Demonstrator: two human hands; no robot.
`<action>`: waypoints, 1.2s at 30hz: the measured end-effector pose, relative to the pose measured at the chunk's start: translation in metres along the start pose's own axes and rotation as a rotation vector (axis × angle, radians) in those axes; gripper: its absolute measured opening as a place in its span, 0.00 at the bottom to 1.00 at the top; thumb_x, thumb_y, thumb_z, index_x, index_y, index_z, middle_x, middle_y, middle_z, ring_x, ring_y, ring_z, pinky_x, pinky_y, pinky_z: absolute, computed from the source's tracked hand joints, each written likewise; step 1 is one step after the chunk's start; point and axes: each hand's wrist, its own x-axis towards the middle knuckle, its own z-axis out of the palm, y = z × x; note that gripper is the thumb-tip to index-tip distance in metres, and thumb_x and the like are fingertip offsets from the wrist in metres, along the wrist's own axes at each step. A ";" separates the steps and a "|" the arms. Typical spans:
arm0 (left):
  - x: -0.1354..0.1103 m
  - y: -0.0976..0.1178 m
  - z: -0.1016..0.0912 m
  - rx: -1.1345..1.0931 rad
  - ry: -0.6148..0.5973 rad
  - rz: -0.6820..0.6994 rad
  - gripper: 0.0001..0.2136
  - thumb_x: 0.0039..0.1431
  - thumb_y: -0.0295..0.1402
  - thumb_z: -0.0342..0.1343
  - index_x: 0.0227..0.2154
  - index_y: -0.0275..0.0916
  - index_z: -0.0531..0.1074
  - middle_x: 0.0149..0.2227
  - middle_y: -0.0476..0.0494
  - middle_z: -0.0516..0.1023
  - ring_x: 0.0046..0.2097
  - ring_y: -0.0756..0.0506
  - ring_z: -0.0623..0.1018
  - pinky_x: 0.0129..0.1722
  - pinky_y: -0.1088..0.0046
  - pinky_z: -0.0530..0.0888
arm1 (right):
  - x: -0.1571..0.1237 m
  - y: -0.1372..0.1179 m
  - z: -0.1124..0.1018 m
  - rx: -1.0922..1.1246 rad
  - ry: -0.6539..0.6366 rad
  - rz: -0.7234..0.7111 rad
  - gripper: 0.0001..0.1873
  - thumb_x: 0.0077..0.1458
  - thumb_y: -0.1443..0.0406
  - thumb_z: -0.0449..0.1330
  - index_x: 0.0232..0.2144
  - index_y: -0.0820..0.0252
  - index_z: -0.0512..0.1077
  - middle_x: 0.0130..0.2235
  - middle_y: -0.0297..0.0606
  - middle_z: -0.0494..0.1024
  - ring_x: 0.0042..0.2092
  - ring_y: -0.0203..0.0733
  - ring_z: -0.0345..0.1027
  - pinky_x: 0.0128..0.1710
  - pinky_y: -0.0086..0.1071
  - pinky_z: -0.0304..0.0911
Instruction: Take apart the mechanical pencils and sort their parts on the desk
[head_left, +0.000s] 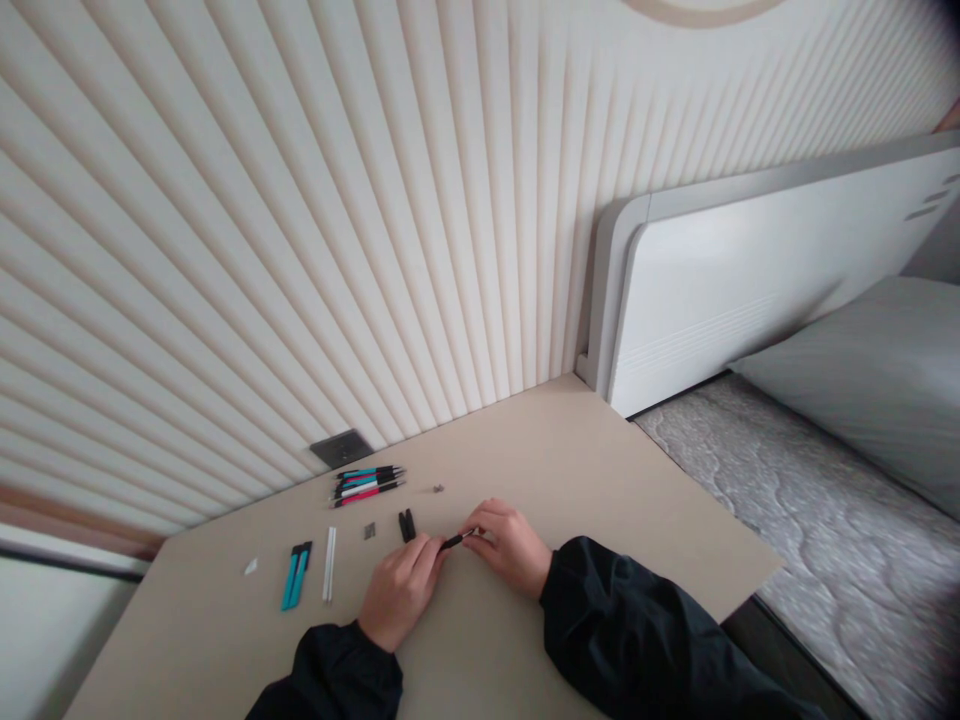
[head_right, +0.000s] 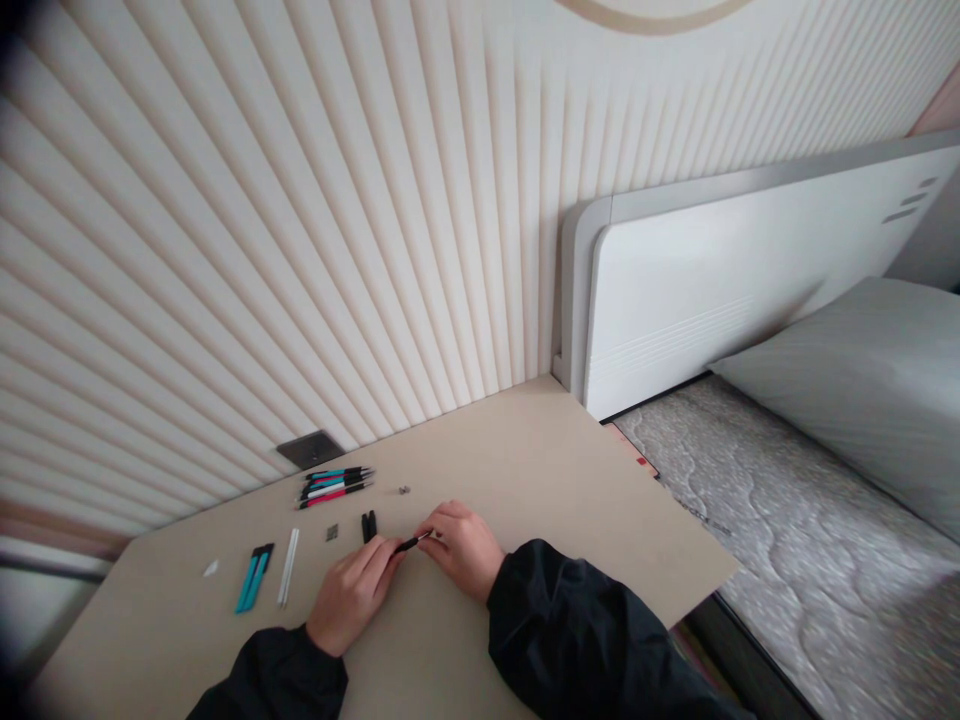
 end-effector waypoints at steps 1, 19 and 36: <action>0.000 0.000 0.000 -0.007 0.000 -0.001 0.10 0.67 0.32 0.45 0.37 0.37 0.72 0.30 0.45 0.76 0.28 0.48 0.76 0.29 0.73 0.70 | 0.000 -0.001 0.000 0.009 0.001 -0.004 0.05 0.57 0.68 0.60 0.35 0.56 0.75 0.36 0.36 0.76 0.40 0.39 0.69 0.42 0.29 0.63; -0.035 -0.013 -0.015 -0.100 0.024 -0.044 0.08 0.66 0.33 0.47 0.39 0.38 0.71 0.33 0.46 0.77 0.32 0.48 0.78 0.32 0.73 0.73 | 0.017 0.023 0.005 -0.232 0.139 0.008 0.10 0.62 0.67 0.52 0.41 0.55 0.73 0.39 0.39 0.76 0.43 0.42 0.68 0.46 0.35 0.63; -0.097 -0.037 -0.047 -0.175 -0.060 -0.203 0.06 0.65 0.33 0.48 0.37 0.39 0.69 0.31 0.47 0.74 0.29 0.48 0.76 0.28 0.73 0.70 | 0.063 0.038 0.045 -0.400 0.061 0.152 0.18 0.53 0.67 0.55 0.47 0.56 0.70 0.37 0.35 0.77 0.39 0.41 0.68 0.45 0.37 0.61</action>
